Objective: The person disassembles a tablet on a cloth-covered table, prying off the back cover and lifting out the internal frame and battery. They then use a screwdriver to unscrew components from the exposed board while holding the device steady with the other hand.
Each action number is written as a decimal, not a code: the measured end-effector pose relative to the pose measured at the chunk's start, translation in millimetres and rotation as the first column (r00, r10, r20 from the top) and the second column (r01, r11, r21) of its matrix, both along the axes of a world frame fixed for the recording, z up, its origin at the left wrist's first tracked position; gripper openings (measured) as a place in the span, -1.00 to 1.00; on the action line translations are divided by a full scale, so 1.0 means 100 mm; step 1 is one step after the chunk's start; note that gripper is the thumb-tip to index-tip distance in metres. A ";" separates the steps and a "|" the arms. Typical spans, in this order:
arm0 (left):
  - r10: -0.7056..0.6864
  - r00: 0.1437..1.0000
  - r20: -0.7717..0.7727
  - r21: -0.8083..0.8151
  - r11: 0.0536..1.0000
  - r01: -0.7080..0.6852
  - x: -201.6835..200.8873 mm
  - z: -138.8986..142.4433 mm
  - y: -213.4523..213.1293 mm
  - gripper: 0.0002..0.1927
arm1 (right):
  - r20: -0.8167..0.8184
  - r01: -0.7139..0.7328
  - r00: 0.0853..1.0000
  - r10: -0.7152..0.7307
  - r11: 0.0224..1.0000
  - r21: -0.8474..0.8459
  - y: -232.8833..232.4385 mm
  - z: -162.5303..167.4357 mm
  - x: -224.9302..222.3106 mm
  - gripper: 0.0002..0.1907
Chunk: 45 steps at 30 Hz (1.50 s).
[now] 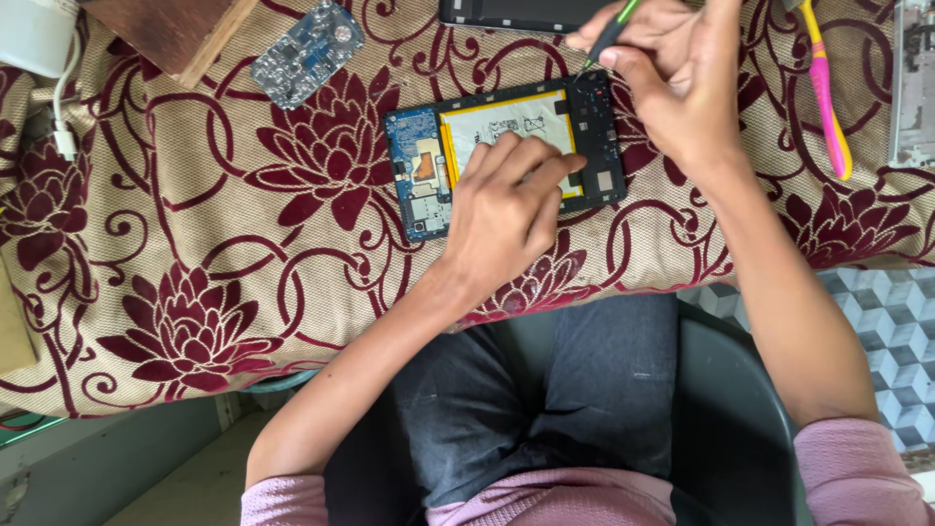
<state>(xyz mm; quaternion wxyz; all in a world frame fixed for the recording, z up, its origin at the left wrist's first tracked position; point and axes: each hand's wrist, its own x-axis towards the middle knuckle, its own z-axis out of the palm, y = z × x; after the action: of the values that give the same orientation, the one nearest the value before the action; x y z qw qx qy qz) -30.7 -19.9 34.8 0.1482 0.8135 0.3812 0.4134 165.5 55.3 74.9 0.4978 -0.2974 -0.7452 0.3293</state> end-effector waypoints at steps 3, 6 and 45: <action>-0.016 1.000 -0.023 -0.012 1.000 0.016 -0.02 0.05 -0.01 -0.71 | 0.059 0.008 0.998 -0.004 0.999 -0.054 0.01 0.03 0.03 -0.45; 0.036 0.994 -0.106 0.000 0.999 -0.036 0.00 0.08 -0.01 -0.66 | 0.044 0.168 0.984 -0.170 0.985 0.045 0.02 0.04 -0.05 -0.43; 0.153 0.908 -0.390 0.029 0.988 -0.154 0.06 -0.01 0.08 -0.48 | 0.036 0.008 0.999 -0.008 1.000 -0.007 0.01 0.10 -0.11 -0.41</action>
<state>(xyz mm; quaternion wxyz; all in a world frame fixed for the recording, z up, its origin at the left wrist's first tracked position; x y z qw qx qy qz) -24.7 -12.3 33.9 0.0373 0.8470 0.4665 0.2523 154.6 56.4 84.6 0.4847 -0.3079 -0.7516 0.3247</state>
